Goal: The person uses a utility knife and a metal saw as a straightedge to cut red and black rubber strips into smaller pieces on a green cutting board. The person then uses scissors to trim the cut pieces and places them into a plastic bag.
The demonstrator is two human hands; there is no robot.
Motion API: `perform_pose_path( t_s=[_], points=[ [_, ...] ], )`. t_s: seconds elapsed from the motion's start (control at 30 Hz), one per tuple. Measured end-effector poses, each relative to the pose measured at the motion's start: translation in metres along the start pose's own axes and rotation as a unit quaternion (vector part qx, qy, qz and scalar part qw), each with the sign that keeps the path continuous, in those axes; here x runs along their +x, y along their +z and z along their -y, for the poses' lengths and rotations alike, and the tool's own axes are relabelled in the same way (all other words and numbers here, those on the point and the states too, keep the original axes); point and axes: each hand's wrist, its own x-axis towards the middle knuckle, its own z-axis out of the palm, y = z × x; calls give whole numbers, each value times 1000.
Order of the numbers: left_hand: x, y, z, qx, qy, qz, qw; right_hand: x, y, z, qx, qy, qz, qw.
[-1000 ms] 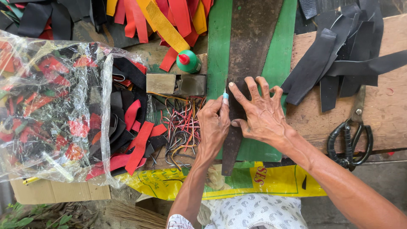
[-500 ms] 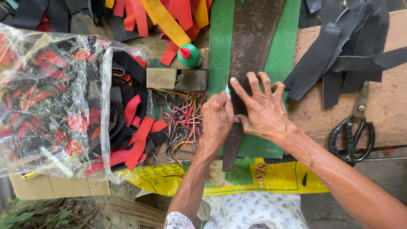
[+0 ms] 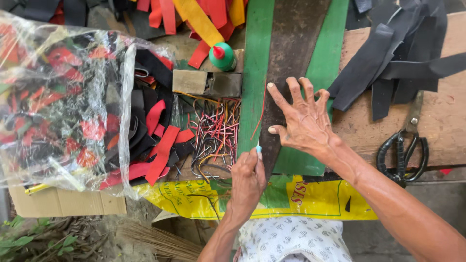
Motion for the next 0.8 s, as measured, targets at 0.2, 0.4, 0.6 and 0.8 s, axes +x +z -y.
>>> perform_pose_path(
  t_s=[0.2,0.4,0.6,0.8],
  points=[
    [20,-17,0,-15,-35,-58,998,0,2,-4,24,-7,-21,999],
    [65,9,19,2,-7,-81,997,-1,6,-6,24,3,-13,1000],
    [17,-52,43,39,-65,-195,978,-3,18,-13,48,-2,-7,999],
    [-55,-32,34,-55,-212,-80,972,-21,38,-23,73,-57,-127,988]
  ],
)
